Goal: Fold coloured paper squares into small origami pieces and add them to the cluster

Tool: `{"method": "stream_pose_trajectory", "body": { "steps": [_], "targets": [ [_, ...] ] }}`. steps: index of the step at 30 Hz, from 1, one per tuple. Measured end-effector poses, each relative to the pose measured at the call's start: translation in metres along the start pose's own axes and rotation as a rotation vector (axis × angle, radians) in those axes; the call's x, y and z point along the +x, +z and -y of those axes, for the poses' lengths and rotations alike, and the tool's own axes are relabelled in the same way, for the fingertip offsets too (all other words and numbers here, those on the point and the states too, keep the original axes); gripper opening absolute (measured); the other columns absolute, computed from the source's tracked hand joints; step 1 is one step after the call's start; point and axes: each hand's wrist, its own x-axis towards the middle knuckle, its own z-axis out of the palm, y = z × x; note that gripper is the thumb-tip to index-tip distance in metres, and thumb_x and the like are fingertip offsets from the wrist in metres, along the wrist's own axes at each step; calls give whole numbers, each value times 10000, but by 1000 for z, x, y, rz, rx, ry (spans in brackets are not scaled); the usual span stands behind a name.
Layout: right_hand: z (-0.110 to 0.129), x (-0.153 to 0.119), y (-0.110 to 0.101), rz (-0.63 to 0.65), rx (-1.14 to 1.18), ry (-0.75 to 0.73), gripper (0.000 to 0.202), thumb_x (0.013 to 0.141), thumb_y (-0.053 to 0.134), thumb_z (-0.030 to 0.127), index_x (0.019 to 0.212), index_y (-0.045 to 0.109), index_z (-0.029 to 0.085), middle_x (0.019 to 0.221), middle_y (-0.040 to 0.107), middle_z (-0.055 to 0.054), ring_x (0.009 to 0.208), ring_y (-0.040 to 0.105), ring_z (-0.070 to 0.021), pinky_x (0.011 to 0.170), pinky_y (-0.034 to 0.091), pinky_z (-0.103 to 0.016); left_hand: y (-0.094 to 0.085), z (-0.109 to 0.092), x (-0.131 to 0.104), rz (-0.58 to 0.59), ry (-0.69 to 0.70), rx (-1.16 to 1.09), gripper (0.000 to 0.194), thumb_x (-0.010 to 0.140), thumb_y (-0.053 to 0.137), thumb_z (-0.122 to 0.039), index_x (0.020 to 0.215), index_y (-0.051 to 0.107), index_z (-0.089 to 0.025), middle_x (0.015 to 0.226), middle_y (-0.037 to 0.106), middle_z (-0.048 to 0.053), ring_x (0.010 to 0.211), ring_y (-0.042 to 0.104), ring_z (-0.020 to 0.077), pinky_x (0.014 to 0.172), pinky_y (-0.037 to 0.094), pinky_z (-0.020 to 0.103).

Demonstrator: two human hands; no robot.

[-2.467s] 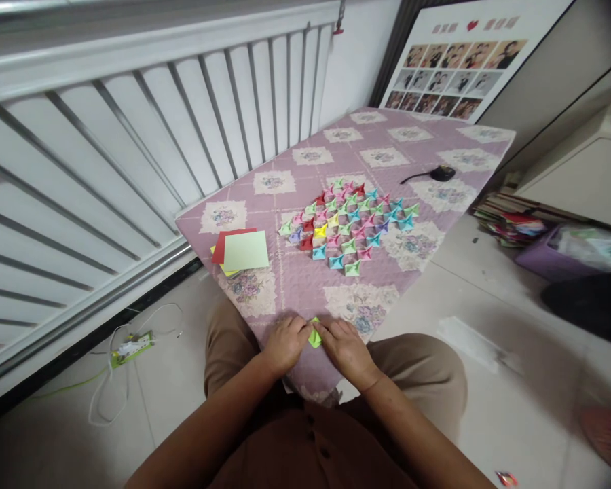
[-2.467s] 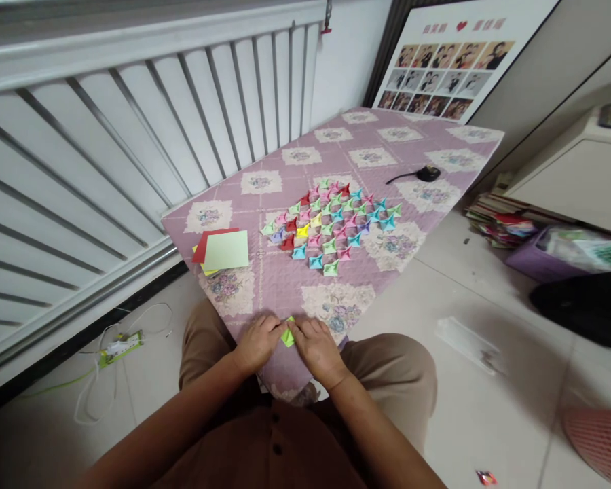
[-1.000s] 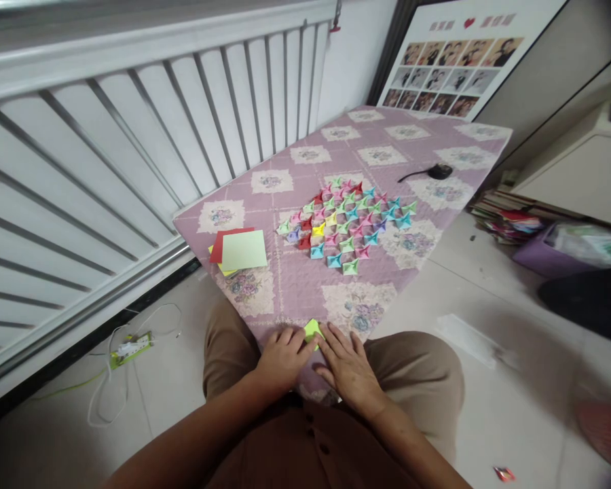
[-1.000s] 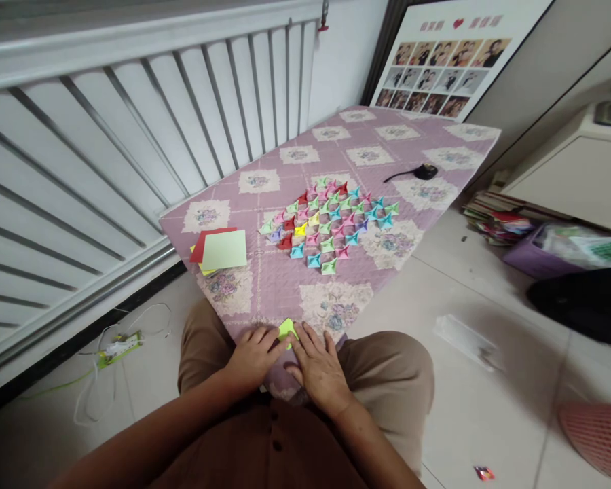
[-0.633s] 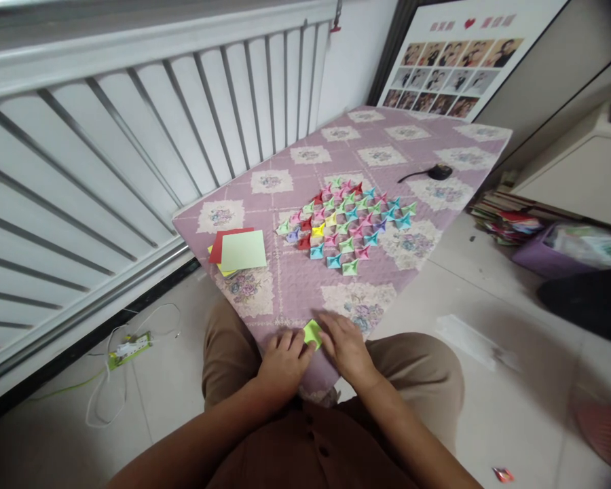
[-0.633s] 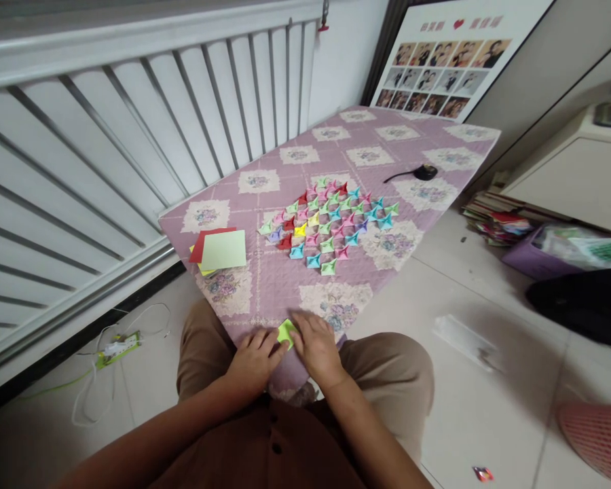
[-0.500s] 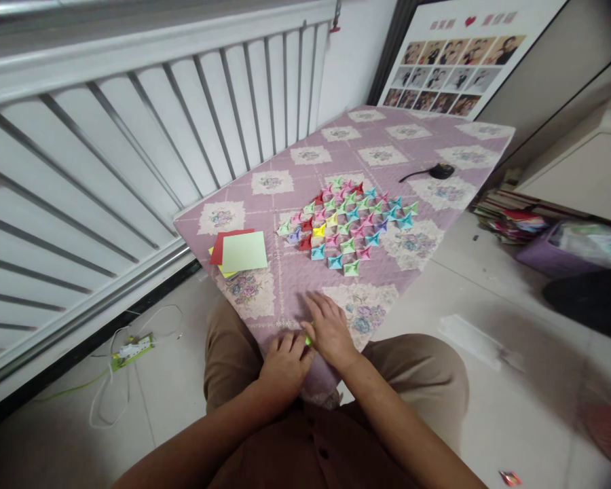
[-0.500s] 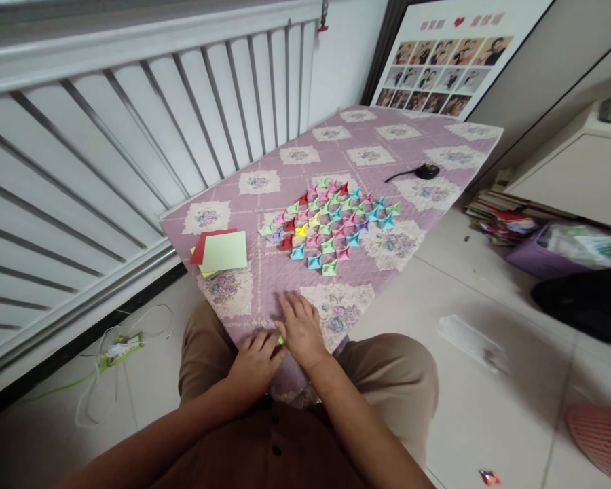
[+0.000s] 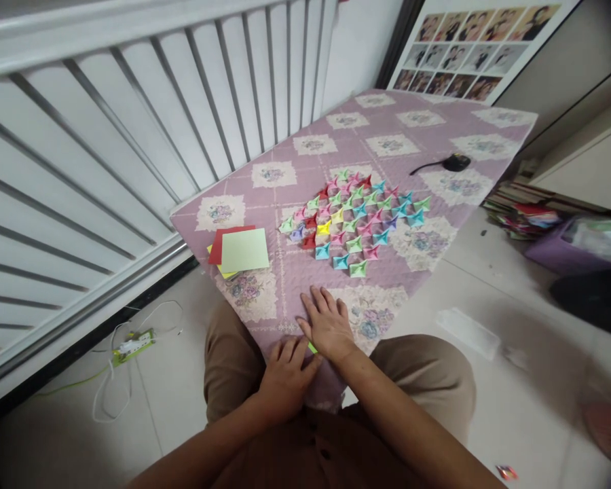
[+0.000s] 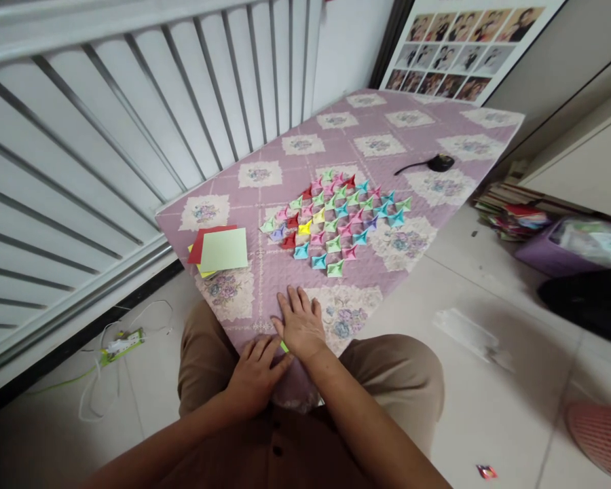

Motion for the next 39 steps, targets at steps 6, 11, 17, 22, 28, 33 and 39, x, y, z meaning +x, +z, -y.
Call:
{"method": "stream_pose_trajectory", "body": {
  "steps": [6,11,17,22,28,33,39],
  "targets": [
    [-3,0,-1,-6,16,-9,565,912,402,521,1406,398,247,1509,321,-97,1365,239,-308,1031,240,-538,0,1,0,-35,21,7,435,927,428,-346,1362,432,-318,1426,401,108,1270,346,324,980,326,536],
    [-12,0,-1,-24,30,-35,510,929,401,487,1361,458,224,1477,380,-99,1342,296,-280,1004,296,-461,-1,2,0,-27,19,12,439,925,429,-351,1363,431,-319,1431,398,104,1270,335,323,977,322,539],
    [-11,2,3,-49,0,-9,477,941,384,441,1374,441,249,1483,372,-97,1351,273,-303,1023,248,-536,1,3,0,1,23,-12,479,906,461,-355,1381,406,-329,1444,381,103,1271,314,331,984,299,559],
    [-14,3,1,-55,77,-3,474,928,417,460,1353,459,254,1462,404,-92,1343,304,-288,1030,254,-541,-3,2,1,-5,10,-15,455,905,471,-347,1358,434,-346,1428,397,92,1255,330,320,973,310,542],
    [-31,-9,-9,-233,425,-45,290,935,417,303,1082,648,208,1098,657,-93,1059,566,-201,910,426,-365,-9,2,3,-1,-3,7,446,901,477,-304,1344,450,-345,1395,433,90,1215,373,304,932,347,501],
    [-36,-45,-18,-120,447,-240,223,922,470,273,895,687,229,843,666,-41,806,589,-164,773,452,-308,-7,1,2,-2,-9,15,475,881,507,-272,1344,451,-359,1385,438,79,1192,391,302,923,356,487],
    [-36,-65,-15,-45,298,-249,232,840,579,191,1043,676,251,1004,647,-52,959,559,-189,847,421,-339,-12,7,12,-1,-36,-59,437,904,473,-217,1331,464,-309,1295,523,44,1108,450,235,907,390,390]
  ]
}}
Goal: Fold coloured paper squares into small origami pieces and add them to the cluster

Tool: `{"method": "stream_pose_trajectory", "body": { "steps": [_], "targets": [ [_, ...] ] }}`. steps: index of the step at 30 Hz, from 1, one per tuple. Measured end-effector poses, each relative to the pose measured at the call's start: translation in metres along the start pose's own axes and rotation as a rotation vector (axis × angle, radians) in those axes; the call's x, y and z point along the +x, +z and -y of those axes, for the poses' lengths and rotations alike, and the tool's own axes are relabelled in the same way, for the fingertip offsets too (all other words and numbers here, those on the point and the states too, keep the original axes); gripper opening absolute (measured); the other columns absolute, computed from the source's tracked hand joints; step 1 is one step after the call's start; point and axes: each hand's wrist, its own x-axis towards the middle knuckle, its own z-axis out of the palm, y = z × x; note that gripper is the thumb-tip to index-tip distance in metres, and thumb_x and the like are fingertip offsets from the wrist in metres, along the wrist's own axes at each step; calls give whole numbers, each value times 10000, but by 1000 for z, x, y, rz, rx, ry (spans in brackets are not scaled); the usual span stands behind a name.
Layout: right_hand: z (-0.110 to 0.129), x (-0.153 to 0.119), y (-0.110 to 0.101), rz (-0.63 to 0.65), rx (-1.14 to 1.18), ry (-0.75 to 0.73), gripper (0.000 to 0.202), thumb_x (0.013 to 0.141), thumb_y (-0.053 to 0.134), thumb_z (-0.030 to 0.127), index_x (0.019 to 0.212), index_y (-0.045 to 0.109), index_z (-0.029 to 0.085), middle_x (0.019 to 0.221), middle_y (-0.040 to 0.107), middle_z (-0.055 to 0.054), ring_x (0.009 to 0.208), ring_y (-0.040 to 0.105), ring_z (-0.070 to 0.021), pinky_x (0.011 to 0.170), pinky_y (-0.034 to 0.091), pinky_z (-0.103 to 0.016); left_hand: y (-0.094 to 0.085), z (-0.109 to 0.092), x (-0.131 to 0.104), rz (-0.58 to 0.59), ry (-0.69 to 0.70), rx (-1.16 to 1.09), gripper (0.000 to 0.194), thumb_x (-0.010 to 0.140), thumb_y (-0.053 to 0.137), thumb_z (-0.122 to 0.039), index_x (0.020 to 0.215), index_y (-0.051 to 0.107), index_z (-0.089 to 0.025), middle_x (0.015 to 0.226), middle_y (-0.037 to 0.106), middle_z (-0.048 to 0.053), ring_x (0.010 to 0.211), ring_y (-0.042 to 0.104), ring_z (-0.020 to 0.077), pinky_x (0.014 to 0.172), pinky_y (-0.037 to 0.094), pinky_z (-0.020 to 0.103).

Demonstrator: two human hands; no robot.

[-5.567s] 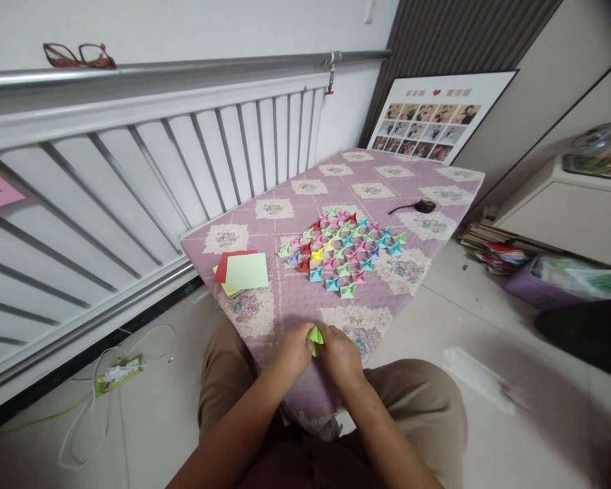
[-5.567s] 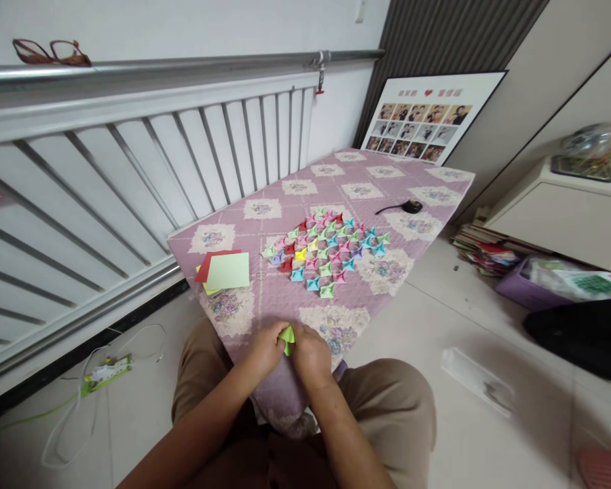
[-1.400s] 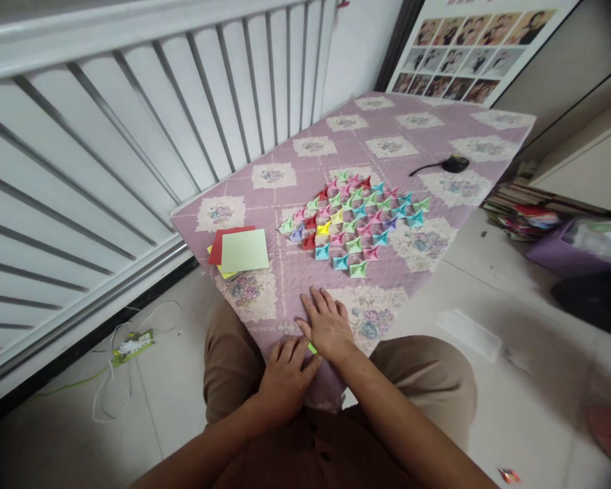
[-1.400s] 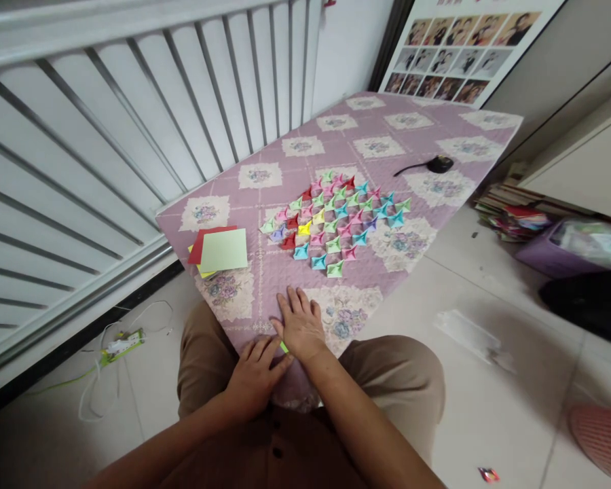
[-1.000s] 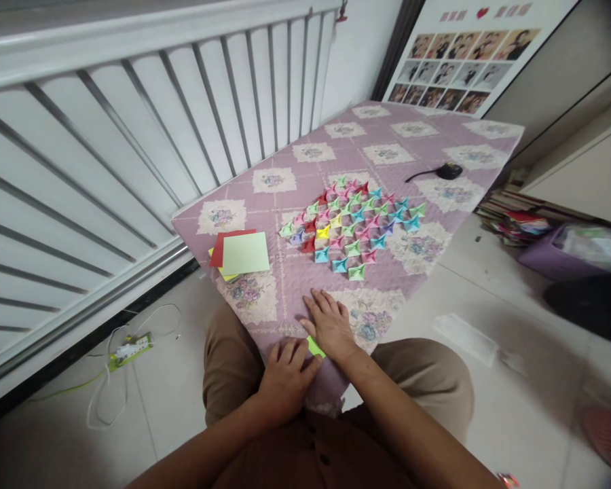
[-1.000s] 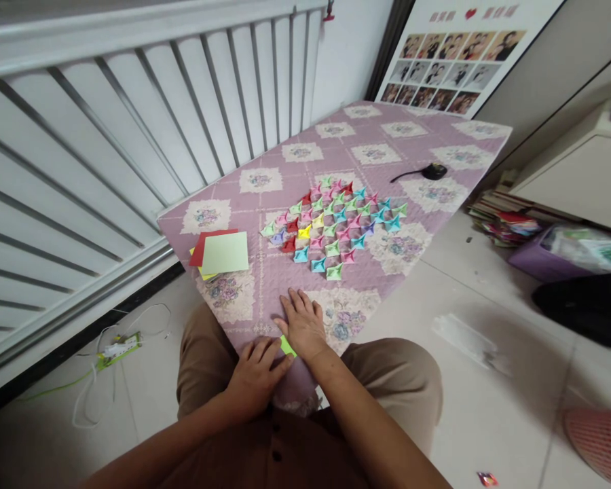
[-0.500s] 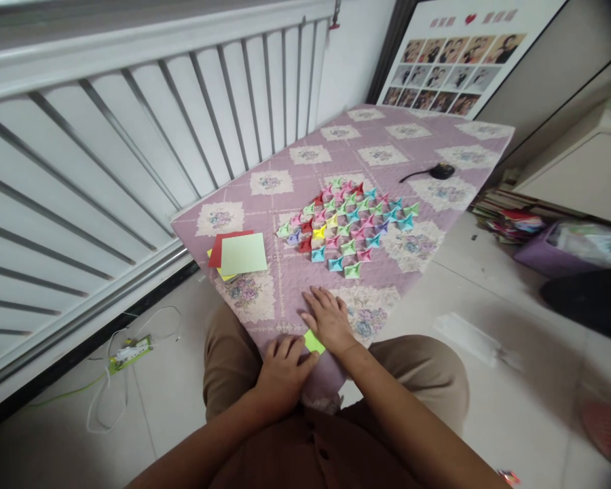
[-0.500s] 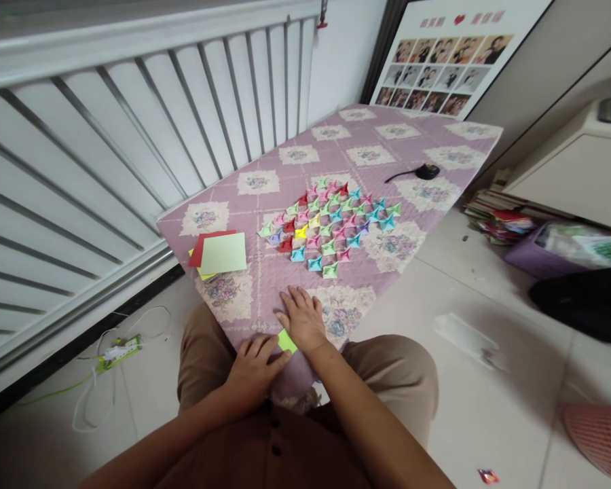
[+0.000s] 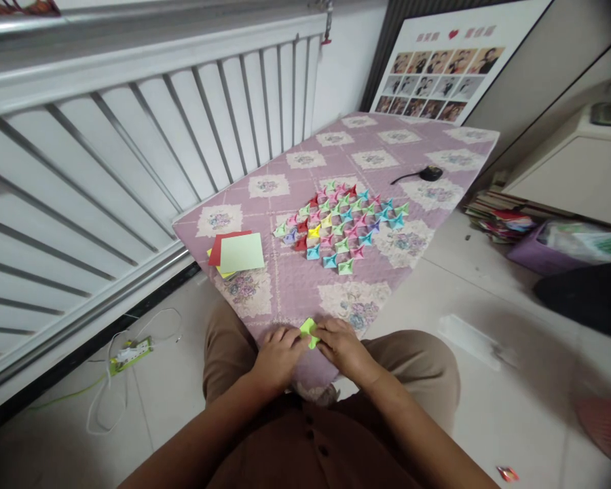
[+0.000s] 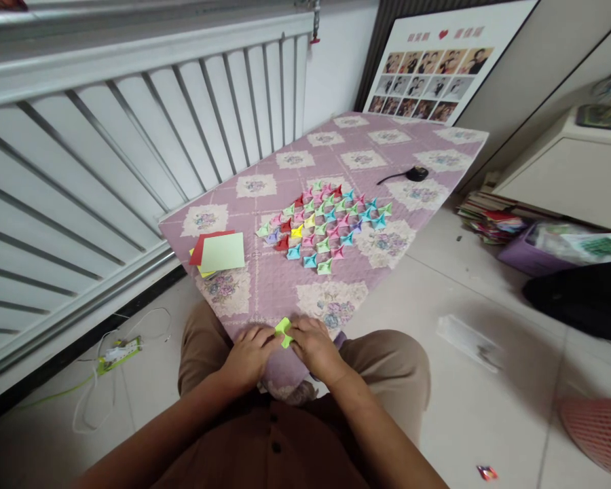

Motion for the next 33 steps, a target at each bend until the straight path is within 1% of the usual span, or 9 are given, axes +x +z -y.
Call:
{"method": "stream_pose_trajectory", "body": {
  "steps": [3,5,8,14,18,23,29,33],
  "targets": [
    [-2,1,0,5,22,2,249,813,613,175,1045,674,241,1028,646,-51,986,554,-200,872,407,-357,-2,5,12,-4,-42,-61,337,891,510,-215,1222,562,-249,1174,586,33,1047,476,203,912,403,346],
    [-3,2,-1,2,48,-8,235,807,629,175,1028,677,237,1028,651,-46,990,556,-203,879,401,-363,-2,8,19,-13,-54,-78,255,881,542,-234,1125,618,-238,1100,603,29,1015,484,198,898,413,338],
    [-5,1,-2,-10,65,-22,216,821,629,191,1026,678,240,1031,654,-48,989,560,-200,879,398,-363,-1,10,25,-28,-60,-85,200,874,573,-266,1058,647,-238,1046,602,32,994,485,199,880,418,343],
    [-6,-2,1,-59,87,-30,152,866,598,241,995,677,226,1001,658,-53,959,560,-205,869,400,-368,0,11,24,-61,-53,-104,190,875,585,-333,1024,660,-243,1037,604,28,984,483,207,867,406,351],
    [-4,-5,5,-120,85,-41,160,902,546,260,1001,665,218,1009,658,-62,957,561,-208,863,403,-372,1,7,22,-89,-70,-88,190,875,582,-371,992,668,-247,1032,608,28,986,479,215,874,379,367],
    [-2,-7,9,-185,76,-36,159,914,526,259,994,658,224,999,659,-61,939,563,-211,833,410,-370,5,4,23,-101,-96,-30,179,915,518,-344,967,668,-262,1014,619,21,968,485,214,838,355,374],
    [-3,-9,13,-193,39,-29,154,892,541,231,1000,648,206,986,644,-72,929,551,-216,828,420,-369,6,4,24,-113,-129,-49,175,925,501,-310,911,670,-264,1001,625,17,959,488,200,836,337,358],
    [-3,-8,15,-215,-8,28,127,891,540,232,901,661,193,904,632,-69,852,536,-202,793,416,-342,5,3,26,-117,-191,-99,166,915,519,-307,860,667,-254,987,625,14,950,495,194,840,328,350]
  ]
}}
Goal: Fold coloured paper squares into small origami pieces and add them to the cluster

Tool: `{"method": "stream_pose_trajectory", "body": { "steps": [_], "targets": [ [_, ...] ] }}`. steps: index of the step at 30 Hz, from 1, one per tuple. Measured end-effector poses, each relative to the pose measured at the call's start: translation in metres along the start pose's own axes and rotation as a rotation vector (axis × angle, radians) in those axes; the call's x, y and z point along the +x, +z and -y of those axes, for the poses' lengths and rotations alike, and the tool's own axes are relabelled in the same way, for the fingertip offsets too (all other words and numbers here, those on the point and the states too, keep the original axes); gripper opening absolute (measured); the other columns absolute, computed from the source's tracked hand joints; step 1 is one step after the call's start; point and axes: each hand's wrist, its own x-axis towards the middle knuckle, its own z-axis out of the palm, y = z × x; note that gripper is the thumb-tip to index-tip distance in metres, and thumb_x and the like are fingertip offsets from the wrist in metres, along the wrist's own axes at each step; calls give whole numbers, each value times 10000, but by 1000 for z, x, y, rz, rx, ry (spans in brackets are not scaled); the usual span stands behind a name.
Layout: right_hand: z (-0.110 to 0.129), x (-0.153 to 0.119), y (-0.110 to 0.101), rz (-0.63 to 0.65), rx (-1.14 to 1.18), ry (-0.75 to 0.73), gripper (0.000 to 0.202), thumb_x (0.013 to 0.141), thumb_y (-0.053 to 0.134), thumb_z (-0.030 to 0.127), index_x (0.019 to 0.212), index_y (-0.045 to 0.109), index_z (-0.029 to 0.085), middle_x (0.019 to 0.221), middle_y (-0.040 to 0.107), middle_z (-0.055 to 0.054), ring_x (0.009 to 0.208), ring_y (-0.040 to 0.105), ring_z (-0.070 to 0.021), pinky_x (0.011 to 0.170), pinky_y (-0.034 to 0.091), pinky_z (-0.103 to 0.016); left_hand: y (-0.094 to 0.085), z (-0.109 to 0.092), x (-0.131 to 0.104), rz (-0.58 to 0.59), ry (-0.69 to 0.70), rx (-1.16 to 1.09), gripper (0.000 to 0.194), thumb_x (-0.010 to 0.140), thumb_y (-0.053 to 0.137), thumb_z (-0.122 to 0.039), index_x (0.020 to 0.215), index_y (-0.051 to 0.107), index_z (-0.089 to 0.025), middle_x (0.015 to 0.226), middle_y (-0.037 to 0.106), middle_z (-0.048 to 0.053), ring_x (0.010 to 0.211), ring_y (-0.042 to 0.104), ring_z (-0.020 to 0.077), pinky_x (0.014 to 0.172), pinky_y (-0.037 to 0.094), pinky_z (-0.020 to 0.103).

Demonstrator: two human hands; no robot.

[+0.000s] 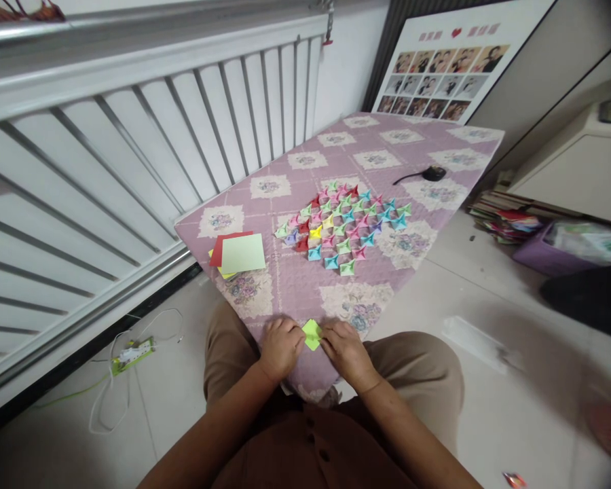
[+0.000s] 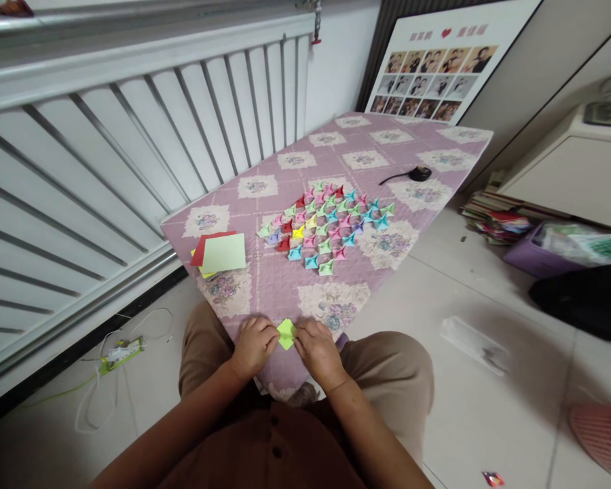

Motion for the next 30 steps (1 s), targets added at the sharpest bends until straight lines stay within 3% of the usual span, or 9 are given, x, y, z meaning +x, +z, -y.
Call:
{"method": "stream_pose_trajectory", "body": {
  "steps": [6,12,22,30],
  "targets": [
    [5,4,-3,60,-82,149,128,871,595,301,823,670,209,836,616,-52,847,522,-212,790,360,-339,-4,-2,3,10,-101,-25,135,892,560,-316,840,651,-232,958,621,19,957,514,193,846,326,346],
    [10,9,-8,88,-92,246,134,874,597,323,801,673,239,821,608,-27,863,512,-208,783,298,-336,-10,-2,11,114,-153,-27,144,899,549,-339,881,647,-235,972,631,23,979,532,202,857,333,352],
    [18,19,-9,125,-224,316,164,876,589,335,773,658,227,864,631,-28,863,510,-198,734,249,-323,-23,-5,26,293,-154,80,238,934,447,-339,951,641,-202,1033,653,68,1008,570,241,864,384,375],
    [24,25,-10,147,-288,378,180,858,606,355,744,644,221,844,632,-32,853,518,-205,709,248,-320,-25,-4,37,371,-158,104,259,922,453,-357,977,642,-188,1031,658,95,976,600,246,848,424,364]
  ]
}}
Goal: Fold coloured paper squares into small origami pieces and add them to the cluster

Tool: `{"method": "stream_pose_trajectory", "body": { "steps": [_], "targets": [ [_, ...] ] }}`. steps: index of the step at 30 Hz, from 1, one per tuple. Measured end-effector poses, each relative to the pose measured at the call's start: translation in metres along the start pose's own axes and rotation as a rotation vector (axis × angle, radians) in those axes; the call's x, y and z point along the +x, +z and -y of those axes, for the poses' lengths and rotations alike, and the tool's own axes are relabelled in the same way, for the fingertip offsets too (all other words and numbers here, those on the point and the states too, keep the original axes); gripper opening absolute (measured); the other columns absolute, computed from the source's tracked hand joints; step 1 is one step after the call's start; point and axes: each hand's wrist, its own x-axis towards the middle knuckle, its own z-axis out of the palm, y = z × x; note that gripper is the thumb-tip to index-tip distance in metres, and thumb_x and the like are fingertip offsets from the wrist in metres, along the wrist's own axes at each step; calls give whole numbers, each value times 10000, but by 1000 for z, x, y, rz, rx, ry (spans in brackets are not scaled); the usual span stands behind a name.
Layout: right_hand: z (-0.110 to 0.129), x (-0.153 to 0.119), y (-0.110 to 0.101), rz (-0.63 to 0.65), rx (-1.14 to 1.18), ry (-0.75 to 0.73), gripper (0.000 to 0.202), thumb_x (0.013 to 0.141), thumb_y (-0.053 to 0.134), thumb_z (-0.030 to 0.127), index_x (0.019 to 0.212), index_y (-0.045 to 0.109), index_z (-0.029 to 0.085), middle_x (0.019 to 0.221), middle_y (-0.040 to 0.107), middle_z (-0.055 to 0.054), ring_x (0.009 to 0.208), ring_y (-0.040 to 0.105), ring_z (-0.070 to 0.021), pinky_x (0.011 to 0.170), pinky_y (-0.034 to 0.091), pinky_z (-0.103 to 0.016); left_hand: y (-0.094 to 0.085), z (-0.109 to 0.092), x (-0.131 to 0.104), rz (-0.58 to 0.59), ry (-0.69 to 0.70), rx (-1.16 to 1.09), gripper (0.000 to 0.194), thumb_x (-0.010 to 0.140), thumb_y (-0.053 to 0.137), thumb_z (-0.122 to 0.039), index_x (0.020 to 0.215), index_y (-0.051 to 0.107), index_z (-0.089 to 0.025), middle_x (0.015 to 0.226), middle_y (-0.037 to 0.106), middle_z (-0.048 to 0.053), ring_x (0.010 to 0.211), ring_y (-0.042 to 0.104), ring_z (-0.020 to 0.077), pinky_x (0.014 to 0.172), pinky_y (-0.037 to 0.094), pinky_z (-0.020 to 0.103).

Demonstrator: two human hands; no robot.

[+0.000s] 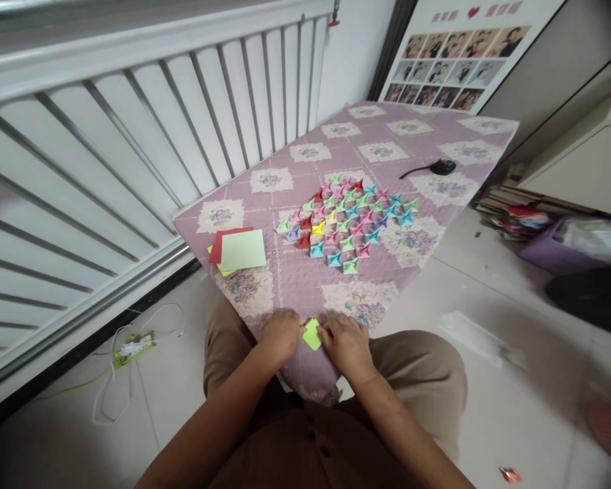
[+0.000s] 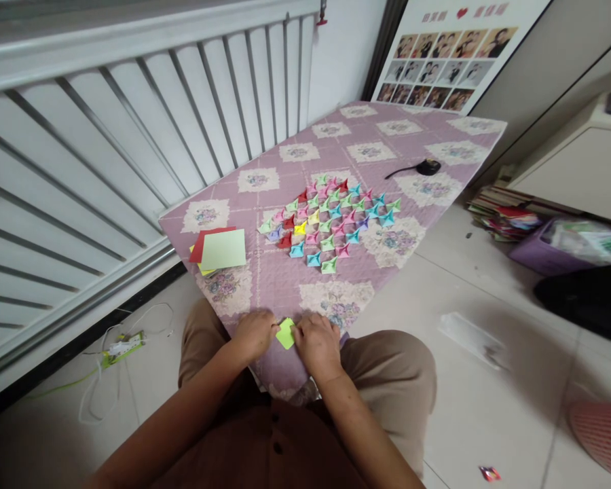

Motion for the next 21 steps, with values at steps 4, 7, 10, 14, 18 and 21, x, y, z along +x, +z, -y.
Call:
{"method": "stream_pose_trajectory", "body": {
  "steps": [4,7,10,14,18,21],
  "targets": [
    [0,2,1,-11,0,11,196,845,617,369,714,629,224,827,634,-32,840,523,-207,697,251,-323,-3,0,2,16,8,8,273,923,450,-355,1012,636,-176,1049,654,107,982,604,253,840,439,365],
    [-1,4,1,-15,15,8,192,838,618,363,700,619,230,814,633,-28,833,525,-207,685,251,-322,-5,0,3,20,14,14,281,920,455,-355,1010,638,-161,1035,658,114,967,612,256,829,448,359],
    [-2,4,1,-14,37,9,198,839,612,354,686,610,228,805,631,-23,833,523,-204,687,253,-319,-6,-1,3,19,20,19,287,918,456,-352,1010,639,-150,1038,658,122,973,611,259,830,450,354],
    [-2,5,1,-12,60,6,213,837,613,356,670,601,224,794,624,-22,828,513,-199,691,249,-316,-7,-1,3,21,23,21,305,919,453,-361,1019,636,-139,1038,657,131,965,616,265,822,456,358],
    [-3,5,3,-24,82,4,213,835,612,352,668,595,221,782,615,-16,822,507,-192,683,240,-311,-7,0,5,40,31,18,294,914,463,-363,998,646,-148,1027,658,125,962,619,261,825,456,357],
    [-4,5,4,-31,100,5,211,832,610,345,662,590,220,767,609,-12,818,505,-189,680,235,-310,-6,1,7,55,27,15,292,911,466,-371,971,656,-157,1012,660,117,948,624,261,814,459,357]
  ]
}}
